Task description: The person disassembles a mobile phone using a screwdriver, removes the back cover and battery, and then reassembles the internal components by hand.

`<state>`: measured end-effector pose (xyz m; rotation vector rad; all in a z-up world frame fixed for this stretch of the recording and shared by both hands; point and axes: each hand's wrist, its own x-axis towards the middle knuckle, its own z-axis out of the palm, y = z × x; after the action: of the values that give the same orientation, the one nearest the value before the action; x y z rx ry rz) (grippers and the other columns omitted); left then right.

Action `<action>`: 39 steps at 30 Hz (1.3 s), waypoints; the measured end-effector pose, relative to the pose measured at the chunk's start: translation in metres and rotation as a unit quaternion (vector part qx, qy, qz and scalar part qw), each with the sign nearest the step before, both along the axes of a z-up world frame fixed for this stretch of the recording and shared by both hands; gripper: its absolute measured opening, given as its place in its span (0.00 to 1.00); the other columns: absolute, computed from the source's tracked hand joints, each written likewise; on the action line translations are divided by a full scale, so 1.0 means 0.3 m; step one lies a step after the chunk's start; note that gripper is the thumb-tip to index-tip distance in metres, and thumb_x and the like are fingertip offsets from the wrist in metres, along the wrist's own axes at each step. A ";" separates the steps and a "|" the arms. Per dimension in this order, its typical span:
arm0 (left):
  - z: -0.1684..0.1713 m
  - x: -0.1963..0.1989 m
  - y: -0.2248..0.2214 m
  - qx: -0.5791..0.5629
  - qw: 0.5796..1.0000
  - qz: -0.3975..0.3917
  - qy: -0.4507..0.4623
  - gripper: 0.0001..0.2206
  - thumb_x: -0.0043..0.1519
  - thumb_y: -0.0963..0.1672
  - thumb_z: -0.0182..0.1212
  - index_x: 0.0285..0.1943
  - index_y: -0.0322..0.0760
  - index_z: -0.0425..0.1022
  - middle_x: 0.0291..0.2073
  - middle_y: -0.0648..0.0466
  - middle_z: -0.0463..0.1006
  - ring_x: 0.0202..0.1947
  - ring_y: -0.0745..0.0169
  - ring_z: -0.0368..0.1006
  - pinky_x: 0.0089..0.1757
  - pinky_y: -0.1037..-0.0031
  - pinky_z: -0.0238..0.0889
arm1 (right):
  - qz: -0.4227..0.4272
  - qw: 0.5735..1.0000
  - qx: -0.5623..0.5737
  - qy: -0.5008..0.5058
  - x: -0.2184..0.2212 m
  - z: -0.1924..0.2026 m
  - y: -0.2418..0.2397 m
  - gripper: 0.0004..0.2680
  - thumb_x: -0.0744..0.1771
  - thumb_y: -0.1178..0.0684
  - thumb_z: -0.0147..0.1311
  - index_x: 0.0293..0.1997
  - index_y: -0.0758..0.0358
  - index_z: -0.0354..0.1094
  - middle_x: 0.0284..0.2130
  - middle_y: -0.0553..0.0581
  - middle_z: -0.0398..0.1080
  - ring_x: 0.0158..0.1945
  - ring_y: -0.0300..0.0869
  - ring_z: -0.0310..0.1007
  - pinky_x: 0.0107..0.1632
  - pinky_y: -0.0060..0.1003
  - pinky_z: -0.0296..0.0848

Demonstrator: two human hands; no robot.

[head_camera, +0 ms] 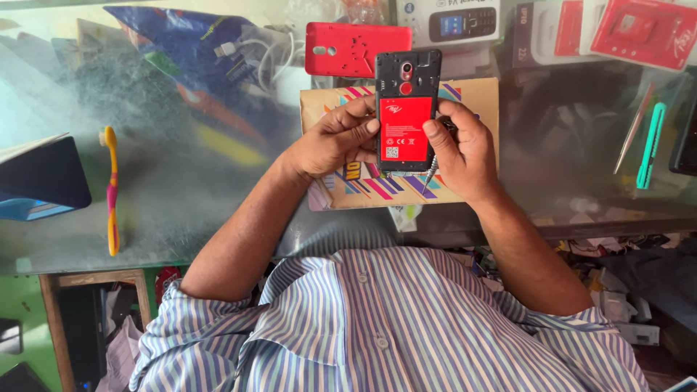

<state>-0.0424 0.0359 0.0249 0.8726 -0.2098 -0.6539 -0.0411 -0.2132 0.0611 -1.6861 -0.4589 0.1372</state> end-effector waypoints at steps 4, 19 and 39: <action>0.006 0.002 -0.002 0.019 1.000 -0.001 0.008 0.21 0.75 0.42 0.47 0.79 0.39 0.57 0.59 0.52 0.78 0.55 0.60 0.79 0.52 0.70 0.75 | -0.002 1.000 0.010 0.013 -0.004 -0.016 -0.007 0.11 0.75 0.54 0.51 0.62 0.71 0.66 0.42 0.51 0.74 0.44 0.30 0.70 0.49 0.26 0.72; 0.003 0.000 -0.007 0.015 1.000 0.002 -0.011 0.21 0.76 0.43 0.45 0.79 0.38 0.56 0.61 0.49 0.77 0.57 0.57 0.78 0.55 0.65 0.75 | 0.007 0.998 0.058 0.020 0.001 -0.070 -0.013 0.12 0.76 0.53 0.46 0.64 0.70 0.64 0.48 0.51 0.75 0.50 0.30 0.72 0.56 0.27 0.73; 0.015 0.009 -0.003 0.008 0.999 0.038 -0.011 0.22 0.76 0.45 0.46 0.79 0.38 0.54 0.53 0.44 0.81 0.45 0.55 0.83 0.41 0.71 0.81 | 0.036 0.993 0.021 0.109 0.024 -0.053 -0.023 0.11 0.74 0.48 0.49 0.52 0.69 0.67 0.30 0.50 0.71 0.25 0.30 0.69 0.28 0.25 0.69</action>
<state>-0.0397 0.0349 0.0295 0.8987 -0.1915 -0.5751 -0.0340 -0.2200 0.0451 -1.5926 -0.3557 0.3570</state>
